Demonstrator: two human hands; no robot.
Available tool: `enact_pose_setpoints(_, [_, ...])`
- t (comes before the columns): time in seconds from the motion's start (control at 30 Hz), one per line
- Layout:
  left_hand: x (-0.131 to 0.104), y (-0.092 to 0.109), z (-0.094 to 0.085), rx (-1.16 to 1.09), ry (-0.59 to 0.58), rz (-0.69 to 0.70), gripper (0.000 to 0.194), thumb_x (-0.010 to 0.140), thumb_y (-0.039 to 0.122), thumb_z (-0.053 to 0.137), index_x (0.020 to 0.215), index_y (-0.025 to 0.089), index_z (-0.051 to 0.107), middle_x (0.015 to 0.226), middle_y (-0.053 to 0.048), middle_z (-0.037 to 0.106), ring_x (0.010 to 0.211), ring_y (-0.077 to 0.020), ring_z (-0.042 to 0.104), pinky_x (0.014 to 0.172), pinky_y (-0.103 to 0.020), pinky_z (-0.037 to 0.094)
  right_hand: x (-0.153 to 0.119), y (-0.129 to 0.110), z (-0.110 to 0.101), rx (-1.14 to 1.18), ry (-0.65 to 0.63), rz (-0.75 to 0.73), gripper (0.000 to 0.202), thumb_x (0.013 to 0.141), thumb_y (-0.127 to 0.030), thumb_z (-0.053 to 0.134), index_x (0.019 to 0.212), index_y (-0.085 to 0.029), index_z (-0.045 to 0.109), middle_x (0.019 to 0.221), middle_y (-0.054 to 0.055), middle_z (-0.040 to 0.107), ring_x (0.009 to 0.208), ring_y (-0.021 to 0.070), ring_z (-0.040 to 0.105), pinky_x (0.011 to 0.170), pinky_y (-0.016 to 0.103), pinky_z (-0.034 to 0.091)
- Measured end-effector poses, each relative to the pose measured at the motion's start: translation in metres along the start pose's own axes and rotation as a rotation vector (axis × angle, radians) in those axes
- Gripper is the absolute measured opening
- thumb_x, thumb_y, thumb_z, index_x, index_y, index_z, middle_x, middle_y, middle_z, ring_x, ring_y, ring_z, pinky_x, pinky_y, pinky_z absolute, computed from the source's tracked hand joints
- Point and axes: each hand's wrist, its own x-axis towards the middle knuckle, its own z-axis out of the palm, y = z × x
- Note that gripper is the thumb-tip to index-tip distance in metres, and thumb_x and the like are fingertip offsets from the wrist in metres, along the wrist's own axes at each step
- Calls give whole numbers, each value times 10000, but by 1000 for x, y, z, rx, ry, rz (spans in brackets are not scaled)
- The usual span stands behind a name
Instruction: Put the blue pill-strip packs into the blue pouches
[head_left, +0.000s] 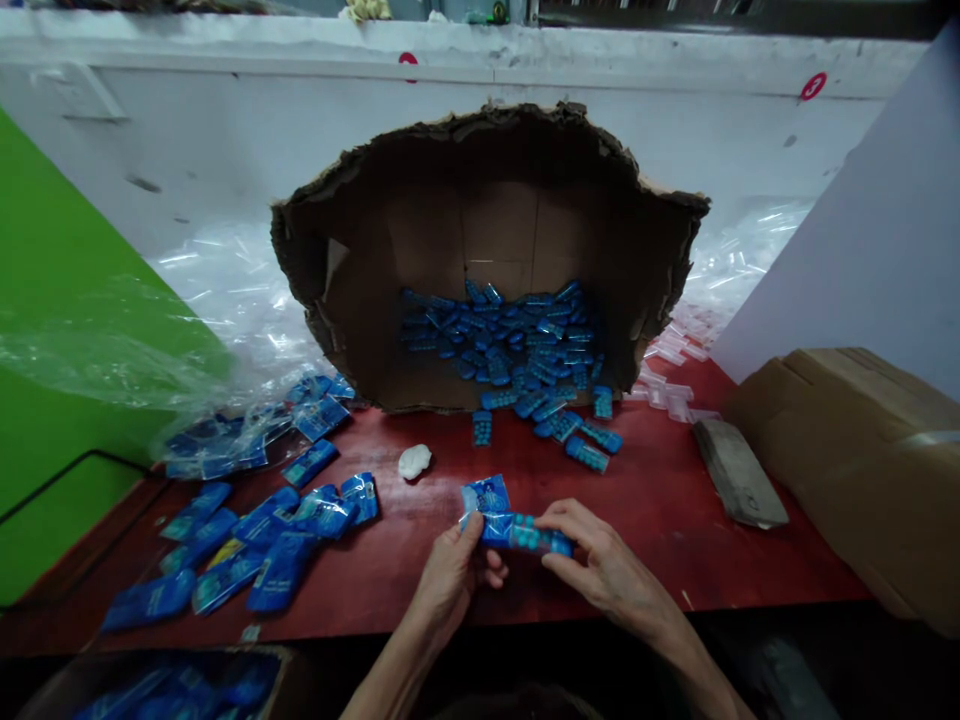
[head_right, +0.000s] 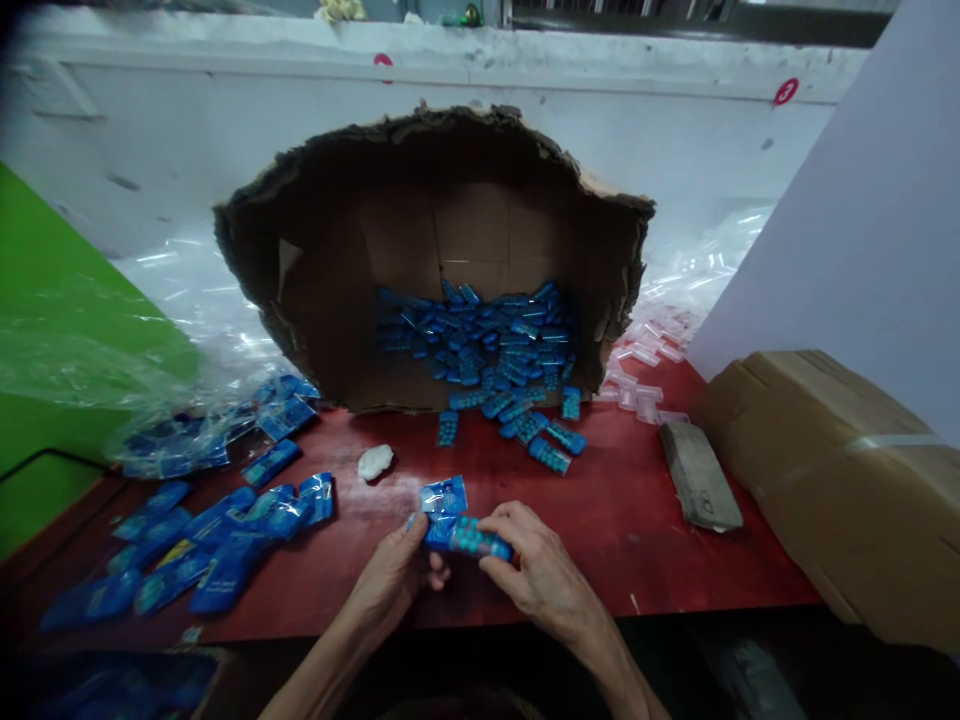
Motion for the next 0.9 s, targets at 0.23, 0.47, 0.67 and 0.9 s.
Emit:
enact_pose_setpoints(0.23, [0, 2, 0, -30, 8, -14, 311, 661, 427, 581, 638, 126, 505, 415, -16, 550, 396, -134, 534, 375, -213, 395, 0, 2, 3, 5, 19, -3, 264, 749, -169, 490, 999, -235, 543, 950, 31, 504, 834, 140, 502, 722, 247, 418])
enact_pose_setpoints(0.47, [2, -2, -1, 9, 13, 2, 318, 671, 435, 565, 650, 121, 521, 420, -11, 553, 395, -127, 535, 378, -206, 397, 1, -2, 3, 17, 20, -20, 271, 747, -149, 491, 998, -232, 549, 955, 32, 503, 848, 137, 503, 740, 246, 412])
enact_pose_setpoints(0.67, [-3, -2, 6, 20, -42, -20, 353, 660, 434, 578, 687, 82, 578, 541, -68, 617, 454, -131, 561, 412, -210, 423, 2, 1, 21, 41, 77, -45, 268, 743, -145, 493, 995, -221, 548, 997, 49, 483, 911, 153, 489, 814, 267, 392])
enact_pose_setpoints(0.9, [-3, -2, 10, -96, -75, -73, 262, 682, 349, 591, 782, 108, 574, 594, -41, 610, 445, -97, 532, 403, -193, 412, 14, 22, 35, 545, 51, 66, 242, 702, -225, 571, 944, -208, 580, 953, 28, 514, 820, 141, 509, 725, 262, 423])
